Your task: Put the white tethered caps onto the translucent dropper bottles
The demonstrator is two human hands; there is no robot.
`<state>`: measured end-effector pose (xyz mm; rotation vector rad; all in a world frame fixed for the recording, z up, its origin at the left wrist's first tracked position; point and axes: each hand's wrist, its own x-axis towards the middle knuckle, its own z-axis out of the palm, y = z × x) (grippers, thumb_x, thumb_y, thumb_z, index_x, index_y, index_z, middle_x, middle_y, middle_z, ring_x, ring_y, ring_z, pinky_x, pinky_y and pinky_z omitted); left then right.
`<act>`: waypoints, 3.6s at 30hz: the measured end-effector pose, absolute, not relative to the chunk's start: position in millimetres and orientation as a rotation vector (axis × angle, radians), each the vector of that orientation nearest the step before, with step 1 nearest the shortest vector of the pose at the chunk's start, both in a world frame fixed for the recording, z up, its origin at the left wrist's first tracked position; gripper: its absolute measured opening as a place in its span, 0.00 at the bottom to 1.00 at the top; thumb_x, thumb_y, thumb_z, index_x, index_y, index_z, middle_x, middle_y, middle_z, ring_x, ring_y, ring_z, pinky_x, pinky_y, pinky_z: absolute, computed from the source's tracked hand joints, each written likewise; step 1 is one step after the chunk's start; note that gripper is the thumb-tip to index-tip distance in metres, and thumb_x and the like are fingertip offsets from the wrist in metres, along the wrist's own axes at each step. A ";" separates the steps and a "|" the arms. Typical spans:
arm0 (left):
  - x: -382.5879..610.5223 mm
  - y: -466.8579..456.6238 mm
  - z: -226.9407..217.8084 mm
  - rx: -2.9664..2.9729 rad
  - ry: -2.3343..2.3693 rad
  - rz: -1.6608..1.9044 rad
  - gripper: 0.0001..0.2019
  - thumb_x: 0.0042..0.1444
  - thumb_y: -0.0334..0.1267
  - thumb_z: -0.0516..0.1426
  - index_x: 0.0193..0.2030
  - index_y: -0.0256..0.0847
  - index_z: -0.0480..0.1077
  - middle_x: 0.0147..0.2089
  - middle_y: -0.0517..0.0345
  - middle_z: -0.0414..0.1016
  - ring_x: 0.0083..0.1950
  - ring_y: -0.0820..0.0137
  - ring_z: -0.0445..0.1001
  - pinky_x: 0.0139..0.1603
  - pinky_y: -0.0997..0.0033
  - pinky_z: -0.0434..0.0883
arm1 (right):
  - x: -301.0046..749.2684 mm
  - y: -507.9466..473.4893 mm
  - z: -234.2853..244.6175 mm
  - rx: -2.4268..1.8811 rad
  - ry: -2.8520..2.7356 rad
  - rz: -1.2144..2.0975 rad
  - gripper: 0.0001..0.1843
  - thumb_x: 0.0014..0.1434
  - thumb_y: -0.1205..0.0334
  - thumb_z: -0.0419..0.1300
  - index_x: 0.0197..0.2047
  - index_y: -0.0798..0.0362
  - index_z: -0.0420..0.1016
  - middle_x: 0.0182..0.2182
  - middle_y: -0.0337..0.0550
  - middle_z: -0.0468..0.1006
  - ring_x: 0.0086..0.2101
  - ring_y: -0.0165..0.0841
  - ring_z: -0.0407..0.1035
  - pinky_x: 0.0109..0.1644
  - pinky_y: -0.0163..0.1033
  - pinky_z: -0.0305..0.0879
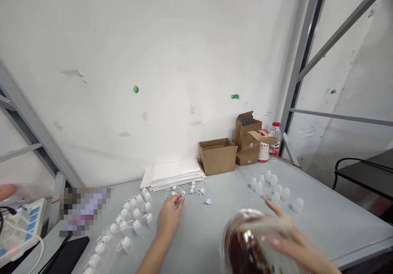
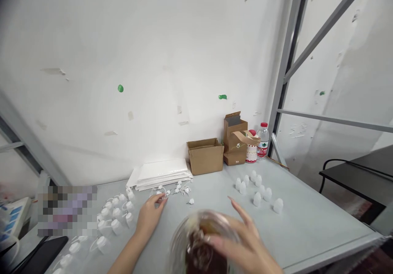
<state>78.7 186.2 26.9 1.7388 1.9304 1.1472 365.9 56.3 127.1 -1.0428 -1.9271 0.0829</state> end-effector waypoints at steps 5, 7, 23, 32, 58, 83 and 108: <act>79.8 185.8 28.1 1.746 1.930 1.116 0.13 0.49 0.42 0.52 0.38 0.41 0.73 0.39 0.53 0.77 0.40 0.63 0.73 0.44 0.63 0.67 | 406.5 75.1 127.3 -1.209 -1.608 0.051 0.40 0.45 0.48 0.63 0.59 0.46 0.55 0.53 0.48 0.68 0.50 0.47 0.65 0.53 0.53 0.63; 81.0 184.9 29.4 1.758 1.925 1.116 0.13 0.49 0.42 0.52 0.37 0.42 0.73 0.39 0.54 0.77 0.40 0.63 0.73 0.44 0.63 0.67 | 430.0 92.1 131.5 -1.338 -1.402 -0.104 0.43 0.42 0.42 0.62 0.59 0.47 0.56 0.53 0.49 0.67 0.50 0.47 0.64 0.55 0.55 0.60; 80.9 185.6 26.8 1.806 1.940 1.093 0.14 0.51 0.40 0.49 0.41 0.42 0.72 0.41 0.53 0.76 0.40 0.64 0.73 0.42 0.65 0.67 | 545.1 173.7 68.6 -1.995 -1.034 -0.235 0.48 0.47 0.44 0.59 0.64 0.56 0.43 0.57 0.60 0.60 0.54 0.50 0.58 0.49 0.48 0.60; 83.8 181.5 28.7 1.790 1.897 1.165 0.16 0.53 0.41 0.48 0.45 0.44 0.71 0.44 0.53 0.75 0.47 0.61 0.71 0.46 0.63 0.66 | 501.9 133.2 45.0 -1.646 -1.182 -0.768 0.33 0.56 0.41 0.48 0.55 0.59 0.63 0.47 0.60 0.69 0.49 0.50 0.63 0.50 0.53 0.57; 81.6 185.4 53.0 0.606 1.020 1.331 0.08 0.49 0.35 0.58 0.36 0.38 0.75 0.47 0.45 0.75 0.45 0.68 0.75 0.36 0.76 0.69 | 350.2 165.4 90.5 -1.110 -1.366 0.874 0.24 0.53 0.38 0.49 0.42 0.50 0.57 0.31 0.44 0.73 0.23 0.32 0.70 0.21 0.36 0.64; 91.3 184.5 46.5 0.703 0.956 1.469 0.15 0.42 0.41 0.62 0.36 0.36 0.75 0.43 0.45 0.77 0.49 0.60 0.73 0.54 0.60 0.65 | 224.5 187.3 56.3 -0.911 -1.472 1.384 0.19 0.40 0.47 0.65 0.28 0.55 0.74 0.18 0.34 0.67 0.20 0.26 0.59 0.25 0.33 0.58; 96.6 175.9 58.0 0.768 0.849 1.352 0.16 0.40 0.43 0.64 0.36 0.37 0.76 0.39 0.48 0.79 0.43 0.64 0.74 0.48 0.67 0.65 | 224.7 180.0 36.5 -1.034 -1.858 0.469 0.06 0.55 0.65 0.55 0.37 0.55 0.68 0.30 0.44 0.72 0.30 0.33 0.65 0.35 0.38 0.63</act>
